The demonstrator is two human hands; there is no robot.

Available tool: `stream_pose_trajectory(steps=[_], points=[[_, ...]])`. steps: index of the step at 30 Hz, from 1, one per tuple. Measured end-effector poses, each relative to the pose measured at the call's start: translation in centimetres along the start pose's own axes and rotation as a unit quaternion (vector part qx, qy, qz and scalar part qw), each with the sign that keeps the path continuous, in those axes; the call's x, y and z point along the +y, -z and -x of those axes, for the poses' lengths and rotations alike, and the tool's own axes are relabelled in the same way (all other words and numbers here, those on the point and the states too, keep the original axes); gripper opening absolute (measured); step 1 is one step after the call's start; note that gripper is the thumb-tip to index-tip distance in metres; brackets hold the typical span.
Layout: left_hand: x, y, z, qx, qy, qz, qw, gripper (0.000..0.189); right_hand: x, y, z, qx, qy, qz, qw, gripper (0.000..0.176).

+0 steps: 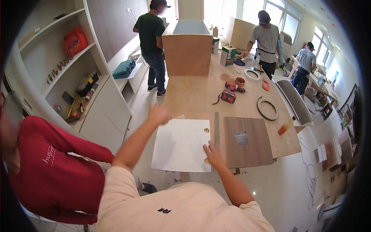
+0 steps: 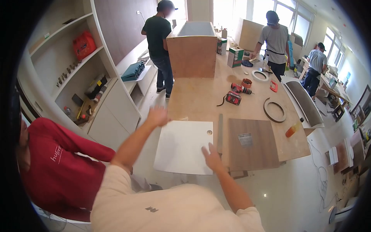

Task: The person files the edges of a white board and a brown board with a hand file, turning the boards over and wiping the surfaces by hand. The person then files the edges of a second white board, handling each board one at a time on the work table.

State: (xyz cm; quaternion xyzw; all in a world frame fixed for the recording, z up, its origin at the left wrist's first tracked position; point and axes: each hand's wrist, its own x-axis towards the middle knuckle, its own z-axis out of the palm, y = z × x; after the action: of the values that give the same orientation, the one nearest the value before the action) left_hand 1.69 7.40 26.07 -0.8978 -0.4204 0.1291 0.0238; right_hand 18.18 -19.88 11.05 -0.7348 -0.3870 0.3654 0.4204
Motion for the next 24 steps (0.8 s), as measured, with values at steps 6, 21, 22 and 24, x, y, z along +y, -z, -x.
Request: stream_pose_trajectory(steps=[6, 21, 22, 24], points=[[7.1, -27.9, 10.0, 0.104, -0.001, 0.145, 0.984, 0.079, 7.5, -6.2, 3.3, -0.029, 0.224, 0.434, 0.872, 0.079], [2.7, -29.5, 20.0, 0.072, 0.042, 0.182, 0.98, 0.076, 11.6, -3.5, 8.5, -0.056, 0.285, 0.42, 0.86, 0.083], [2.7, -30.0, 20.3, 0.082, 0.059, 0.189, 0.977, 0.077, 12.6, -3.5, 8.8, -0.054, 0.286, 0.409, 0.865, 0.085], [2.7, -31.9, 19.5, 0.145, 0.101, 0.232, 0.956, 0.073, 14.1, -3.4, 9.1, -0.03, 0.3, 0.383, 0.873, 0.086]])
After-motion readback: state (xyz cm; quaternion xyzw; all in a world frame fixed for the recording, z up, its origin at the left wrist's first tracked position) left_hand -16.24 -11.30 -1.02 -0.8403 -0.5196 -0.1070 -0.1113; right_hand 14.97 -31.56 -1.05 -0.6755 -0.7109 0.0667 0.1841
